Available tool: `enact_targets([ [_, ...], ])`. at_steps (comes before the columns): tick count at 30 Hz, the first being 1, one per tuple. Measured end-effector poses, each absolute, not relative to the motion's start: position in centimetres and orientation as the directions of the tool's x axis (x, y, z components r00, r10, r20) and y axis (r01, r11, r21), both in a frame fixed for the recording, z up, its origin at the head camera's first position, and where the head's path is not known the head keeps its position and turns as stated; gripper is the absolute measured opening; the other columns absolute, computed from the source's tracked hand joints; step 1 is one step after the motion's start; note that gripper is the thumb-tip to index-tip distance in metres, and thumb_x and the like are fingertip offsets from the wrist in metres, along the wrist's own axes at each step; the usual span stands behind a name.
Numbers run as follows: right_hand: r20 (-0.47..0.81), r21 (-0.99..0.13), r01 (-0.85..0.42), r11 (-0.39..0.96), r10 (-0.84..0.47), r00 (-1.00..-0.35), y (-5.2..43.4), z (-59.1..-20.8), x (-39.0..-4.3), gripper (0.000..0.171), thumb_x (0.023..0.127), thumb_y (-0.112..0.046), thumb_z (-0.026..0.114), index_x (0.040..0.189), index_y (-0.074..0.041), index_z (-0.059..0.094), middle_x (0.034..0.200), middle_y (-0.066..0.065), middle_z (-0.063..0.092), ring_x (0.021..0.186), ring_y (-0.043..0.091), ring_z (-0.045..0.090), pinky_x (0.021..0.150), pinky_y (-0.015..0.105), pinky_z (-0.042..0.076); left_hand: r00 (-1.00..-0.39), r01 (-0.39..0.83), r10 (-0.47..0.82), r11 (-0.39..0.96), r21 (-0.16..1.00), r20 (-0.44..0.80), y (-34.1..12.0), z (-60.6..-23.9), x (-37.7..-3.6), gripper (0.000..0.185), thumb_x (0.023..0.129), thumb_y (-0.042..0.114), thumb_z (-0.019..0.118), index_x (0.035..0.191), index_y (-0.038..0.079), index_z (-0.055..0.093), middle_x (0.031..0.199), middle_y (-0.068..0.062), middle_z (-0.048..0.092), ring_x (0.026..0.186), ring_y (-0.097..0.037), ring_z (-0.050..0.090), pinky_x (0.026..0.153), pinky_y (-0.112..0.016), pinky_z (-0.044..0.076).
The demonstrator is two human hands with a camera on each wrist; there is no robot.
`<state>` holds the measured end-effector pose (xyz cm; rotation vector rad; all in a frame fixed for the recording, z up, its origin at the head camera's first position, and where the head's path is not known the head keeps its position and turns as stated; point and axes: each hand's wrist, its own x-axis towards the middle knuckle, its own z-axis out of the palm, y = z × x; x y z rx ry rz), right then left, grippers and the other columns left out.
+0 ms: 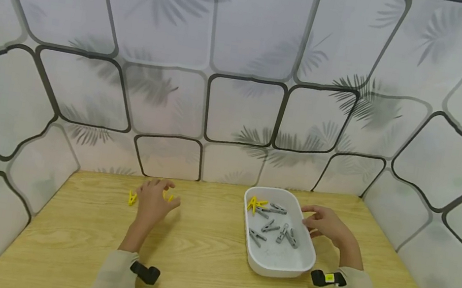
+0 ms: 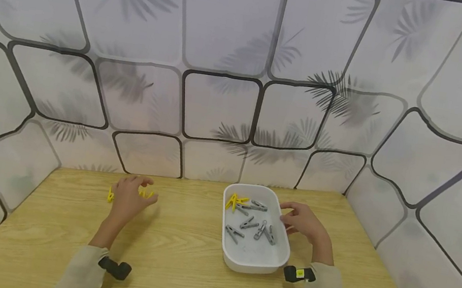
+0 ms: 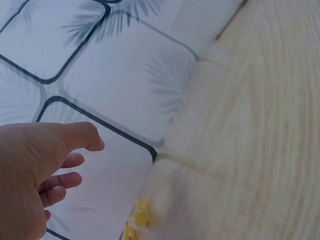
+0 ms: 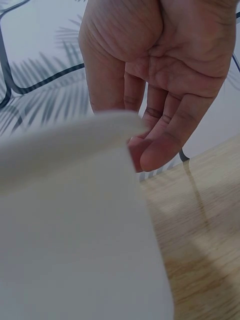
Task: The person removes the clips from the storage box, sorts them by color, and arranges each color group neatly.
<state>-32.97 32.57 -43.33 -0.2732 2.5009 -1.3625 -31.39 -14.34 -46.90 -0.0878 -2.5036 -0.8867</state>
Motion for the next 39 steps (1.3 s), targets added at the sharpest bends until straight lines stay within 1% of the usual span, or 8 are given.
enact_targets([
  [3,-0.157,-0.838,-0.026,0.544,-0.287,-0.945,32.6,-43.5,-33.1,0.049,0.099,-0.008,0.061,0.142,0.011,0.047,0.101,0.018,0.070,0.088,0.020,0.069,0.076,0.042,0.061,-0.868,0.257,-0.077,0.775,0.577,0.491,-13.8,-46.0,-31.2,0.035,0.081,0.018,0.083,0.110,0.005,0.068,0.105,-0.018,0.059,0.105,-0.041,0.050,0.101,-0.063,0.029],
  [6,-0.161,-0.837,-0.021,0.546,-0.282,-0.946,32.6,-43.5,-33.1,0.048,0.099,-0.008,0.061,0.141,0.011,0.047,0.100,0.016,0.070,0.087,0.019,0.069,0.076,0.041,0.061,-0.860,0.287,-0.050,0.774,0.564,0.507,-13.2,-45.1,-31.2,0.045,0.079,0.022,0.085,0.116,0.004,0.066,0.109,-0.018,0.059,0.105,-0.041,0.049,0.100,-0.063,0.030],
  [10,-0.160,-0.840,-0.021,0.542,-0.285,-0.945,32.6,-43.4,-33.1,0.048,0.099,-0.007,0.060,0.141,0.012,0.047,0.099,0.017,0.071,0.085,0.020,0.069,0.075,0.041,0.061,-0.867,0.315,0.001,0.775,0.548,0.498,-12.5,-43.9,-31.3,0.056,0.078,0.028,0.087,0.123,0.006,0.062,0.116,-0.017,0.057,0.110,-0.040,0.046,0.100,-0.062,0.030],
  [14,-0.161,-0.840,-0.021,0.543,-0.285,-0.945,32.5,-43.4,-33.0,0.048,0.099,-0.007,0.060,0.141,0.011,0.047,0.099,0.018,0.070,0.084,0.021,0.070,0.075,0.041,0.061,-0.868,0.359,0.066,0.767,0.531,0.492,-11.7,-42.7,-31.5,0.060,0.078,0.031,0.088,0.126,0.008,0.060,0.121,-0.015,0.053,0.113,-0.039,0.043,0.100,-0.063,0.027],
  [21,-0.170,-0.834,-0.011,0.551,-0.276,-0.946,32.4,-43.2,-32.9,0.048,0.099,-0.008,0.060,0.142,0.011,0.047,0.101,0.019,0.070,0.084,0.022,0.070,0.076,0.041,0.061,-0.857,0.417,0.176,0.789,0.451,0.485,-9.6,-40.4,-31.9,0.065,0.078,0.041,0.086,0.127,0.011,0.057,0.127,-0.012,0.051,0.112,-0.035,0.042,0.101,-0.061,0.030],
  [29,-0.166,-0.826,-0.019,0.564,-0.275,-0.947,32.5,-43.2,-32.8,0.049,0.100,-0.010,0.059,0.143,0.010,0.046,0.106,0.023,0.069,0.087,0.025,0.071,0.078,0.045,0.061,-0.844,0.481,0.291,0.783,0.395,0.450,-6.0,-37.8,-32.9,0.065,0.078,0.039,0.086,0.128,0.009,0.056,0.130,-0.012,0.052,0.117,-0.036,0.044,0.099,-0.058,0.032],
  [35,-0.167,-0.823,-0.016,0.568,-0.269,-0.949,32.6,-43.3,-32.9,0.050,0.100,-0.010,0.059,0.144,0.010,0.046,0.105,0.022,0.069,0.086,0.024,0.071,0.078,0.046,0.060,-0.823,0.533,0.410,0.796,0.288,0.393,-3.1,-37.2,-34.0,0.068,0.079,0.043,0.085,0.131,0.010,0.057,0.130,-0.009,0.052,0.115,-0.033,0.045,0.096,-0.053,0.035],
  [39,-0.166,-0.823,-0.016,0.567,-0.267,-0.949,32.6,-43.3,-32.9,0.049,0.100,-0.010,0.059,0.144,0.010,0.046,0.105,0.022,0.069,0.086,0.024,0.070,0.078,0.046,0.060,-0.821,0.550,0.458,0.794,0.260,0.340,-1.4,-37.4,-34.7,0.065,0.082,0.047,0.081,0.131,0.012,0.057,0.131,-0.007,0.053,0.116,-0.032,0.046,0.097,-0.051,0.036],
])
